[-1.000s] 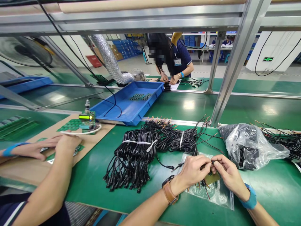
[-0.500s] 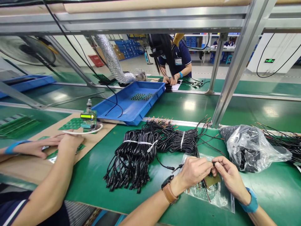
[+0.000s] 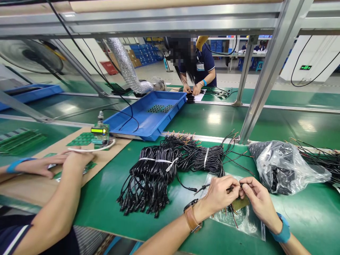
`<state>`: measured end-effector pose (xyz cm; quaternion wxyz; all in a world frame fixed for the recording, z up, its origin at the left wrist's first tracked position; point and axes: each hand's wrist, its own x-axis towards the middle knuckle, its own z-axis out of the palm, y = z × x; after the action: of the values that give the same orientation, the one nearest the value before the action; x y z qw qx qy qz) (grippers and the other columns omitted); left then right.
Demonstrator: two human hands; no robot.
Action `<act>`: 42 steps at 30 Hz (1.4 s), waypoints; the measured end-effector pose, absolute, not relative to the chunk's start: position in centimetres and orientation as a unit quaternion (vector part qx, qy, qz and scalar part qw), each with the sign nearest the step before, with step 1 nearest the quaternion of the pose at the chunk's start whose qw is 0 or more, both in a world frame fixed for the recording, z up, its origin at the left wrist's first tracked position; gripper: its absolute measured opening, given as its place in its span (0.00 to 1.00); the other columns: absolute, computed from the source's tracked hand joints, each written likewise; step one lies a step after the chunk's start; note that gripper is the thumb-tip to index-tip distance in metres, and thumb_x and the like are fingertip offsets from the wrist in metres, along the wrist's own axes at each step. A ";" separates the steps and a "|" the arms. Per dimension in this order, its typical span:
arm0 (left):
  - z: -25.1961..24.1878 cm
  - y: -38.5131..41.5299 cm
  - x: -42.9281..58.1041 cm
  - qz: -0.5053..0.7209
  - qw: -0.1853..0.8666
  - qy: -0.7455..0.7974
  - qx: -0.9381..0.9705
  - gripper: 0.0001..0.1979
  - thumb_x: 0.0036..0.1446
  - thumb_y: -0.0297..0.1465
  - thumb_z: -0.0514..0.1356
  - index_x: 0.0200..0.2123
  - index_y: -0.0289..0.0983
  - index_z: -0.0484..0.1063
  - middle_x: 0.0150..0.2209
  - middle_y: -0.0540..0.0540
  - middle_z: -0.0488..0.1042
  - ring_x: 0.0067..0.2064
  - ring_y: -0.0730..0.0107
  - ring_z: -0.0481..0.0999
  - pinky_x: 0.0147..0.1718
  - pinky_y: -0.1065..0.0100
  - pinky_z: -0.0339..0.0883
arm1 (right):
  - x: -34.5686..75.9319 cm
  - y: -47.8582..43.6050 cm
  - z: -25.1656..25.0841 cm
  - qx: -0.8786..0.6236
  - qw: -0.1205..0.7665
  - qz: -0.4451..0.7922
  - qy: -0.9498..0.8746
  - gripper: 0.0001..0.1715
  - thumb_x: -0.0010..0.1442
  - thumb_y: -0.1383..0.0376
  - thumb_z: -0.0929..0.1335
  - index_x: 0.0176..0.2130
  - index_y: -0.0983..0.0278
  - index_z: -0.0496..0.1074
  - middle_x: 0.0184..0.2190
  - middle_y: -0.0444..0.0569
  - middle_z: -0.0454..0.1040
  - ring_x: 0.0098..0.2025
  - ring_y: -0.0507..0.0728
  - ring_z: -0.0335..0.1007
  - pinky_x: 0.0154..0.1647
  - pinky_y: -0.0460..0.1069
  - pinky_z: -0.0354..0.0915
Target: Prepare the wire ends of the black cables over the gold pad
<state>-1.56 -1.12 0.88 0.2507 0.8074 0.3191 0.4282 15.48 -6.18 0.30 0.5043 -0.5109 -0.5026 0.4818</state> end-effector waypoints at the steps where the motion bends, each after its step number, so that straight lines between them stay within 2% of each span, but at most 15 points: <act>1: 0.9 -1.1 -1.6 0.427 0.251 0.319 0.808 0.06 0.58 0.23 0.60 0.30 0.36 0.75 0.27 0.49 0.78 0.27 0.73 0.74 0.26 0.73 0.63 | 15.5 -6.2 0.2 -0.510 0.502 0.481 -0.507 0.21 0.66 0.48 0.69 0.43 0.63 0.73 0.28 0.47 0.75 0.29 0.55 0.72 0.33 0.49 0.71; 8: 0.8 -1.0 -1.7 0.426 0.256 0.323 0.805 0.07 0.63 0.26 0.61 0.33 0.37 0.78 0.31 0.49 0.82 0.31 0.71 0.80 0.30 0.72 0.68 | 15.9 -6.2 -0.2 -0.522 0.483 0.396 -0.581 0.17 0.69 0.52 0.67 0.44 0.62 0.74 0.33 0.50 0.76 0.33 0.56 0.75 0.37 0.49 0.72; 11: 0.5 -1.1 -1.7 0.434 0.255 0.316 0.805 0.07 0.65 0.29 0.60 0.35 0.37 0.79 0.33 0.49 0.83 0.33 0.69 0.82 0.32 0.72 0.70 | 16.0 -6.1 -0.5 -0.527 0.485 0.396 -0.574 0.17 0.69 0.52 0.67 0.44 0.62 0.74 0.32 0.49 0.76 0.30 0.55 0.74 0.33 0.48 0.72; 15: 0.1 -1.1 -1.7 0.425 0.261 0.327 0.803 0.08 0.66 0.29 0.59 0.34 0.37 0.78 0.32 0.49 0.83 0.32 0.69 0.82 0.32 0.72 0.71 | 16.1 -6.0 -0.7 -0.515 0.496 0.400 -0.574 0.15 0.68 0.53 0.68 0.45 0.62 0.74 0.36 0.50 0.77 0.35 0.56 0.77 0.39 0.49 0.74; 18: -0.2 -1.0 -1.8 0.427 0.269 0.323 0.801 0.09 0.67 0.29 0.58 0.36 0.37 0.78 0.33 0.48 0.83 0.33 0.69 0.82 0.34 0.71 0.72 | 16.1 -5.9 -0.6 -0.497 0.493 0.430 -0.570 0.15 0.68 0.54 0.69 0.44 0.62 0.75 0.36 0.50 0.78 0.34 0.56 0.78 0.38 0.50 0.75; 20: -0.2 -0.9 -1.9 0.421 0.279 0.312 0.805 0.08 0.67 0.27 0.57 0.42 0.38 0.78 0.35 0.48 0.83 0.35 0.68 0.82 0.36 0.71 0.73 | 16.1 -5.8 -0.6 -0.495 0.501 0.442 -0.556 0.15 0.67 0.54 0.70 0.44 0.63 0.74 0.34 0.50 0.78 0.32 0.56 0.77 0.36 0.49 0.75; 22: -0.2 -0.8 -2.1 0.397 0.300 0.306 0.812 0.12 0.66 0.25 0.57 0.51 0.37 0.74 0.36 0.48 0.83 0.37 0.67 0.83 0.38 0.70 0.74 | 16.1 -5.8 -0.5 -0.495 0.514 0.448 -0.539 0.16 0.65 0.53 0.71 0.43 0.63 0.74 0.32 0.49 0.78 0.30 0.55 0.76 0.33 0.49 0.75; 24: 0.0 -0.8 -2.2 0.365 0.322 0.302 0.820 0.15 0.64 0.25 0.58 0.54 0.36 0.69 0.38 0.47 0.83 0.39 0.65 0.83 0.39 0.68 0.74 | 16.1 -5.7 -0.4 -0.496 0.524 0.451 -0.526 0.16 0.65 0.53 0.71 0.43 0.63 0.73 0.31 0.49 0.77 0.29 0.55 0.76 0.32 0.48 0.74; 27: 0.3 -0.9 -2.3 0.342 0.323 0.305 0.828 0.10 0.64 0.26 0.57 0.49 0.35 0.69 0.40 0.43 0.81 0.42 0.61 0.82 0.39 0.66 0.73 | 16.3 -5.7 -0.4 -0.496 0.530 0.450 -0.520 0.16 0.65 0.53 0.71 0.43 0.64 0.73 0.29 0.48 0.77 0.30 0.55 0.76 0.33 0.48 0.75; 30: 0.3 -0.9 -2.2 0.361 0.309 0.312 0.823 0.05 0.66 0.26 0.54 0.42 0.36 0.69 0.37 0.43 0.79 0.38 0.63 0.80 0.37 0.67 0.72 | 16.3 -5.8 -0.7 -0.495 0.527 0.438 -0.534 0.15 0.65 0.54 0.71 0.43 0.63 0.73 0.29 0.48 0.76 0.30 0.55 0.76 0.33 0.47 0.75; 33: 0.1 -1.0 -2.1 0.392 0.308 0.306 0.811 0.06 0.66 0.25 0.54 0.37 0.37 0.69 0.33 0.45 0.78 0.35 0.65 0.79 0.34 0.69 0.70 | 16.2 -5.9 -1.0 -0.487 0.523 0.407 -0.569 0.10 0.67 0.57 0.70 0.43 0.62 0.73 0.33 0.48 0.76 0.32 0.54 0.76 0.34 0.47 0.75; 38: 0.3 -1.3 -1.9 0.413 0.349 0.330 0.774 0.06 0.63 0.25 0.56 0.32 0.37 0.70 0.29 0.48 0.78 0.30 0.69 0.78 0.31 0.71 0.67 | 16.1 -5.8 -1.0 -0.450 0.518 0.302 -0.662 0.05 0.70 0.64 0.67 0.41 0.60 0.74 0.37 0.51 0.77 0.39 0.56 0.76 0.41 0.50 0.74; 40: 0.3 -1.3 -1.7 0.407 0.377 0.339 0.760 0.06 0.62 0.25 0.57 0.32 0.37 0.71 0.28 0.49 0.78 0.29 0.70 0.78 0.30 0.72 0.67 | 16.1 -5.7 -0.9 -0.449 0.512 0.278 -0.678 0.05 0.69 0.65 0.67 0.41 0.60 0.74 0.36 0.50 0.77 0.39 0.57 0.76 0.42 0.50 0.73; 42: 0.3 -1.2 -1.7 0.395 0.391 0.339 0.759 0.07 0.63 0.25 0.57 0.32 0.37 0.71 0.28 0.49 0.78 0.29 0.71 0.78 0.30 0.71 0.67 | 16.1 -5.7 -1.0 -0.466 0.512 0.288 -0.662 0.05 0.69 0.63 0.67 0.41 0.60 0.74 0.35 0.50 0.77 0.35 0.56 0.76 0.39 0.49 0.73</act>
<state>-1.66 -1.22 0.35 0.3906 0.7594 0.3386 0.3952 16.11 -5.70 -0.96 0.5115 -0.4664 -0.6617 0.2880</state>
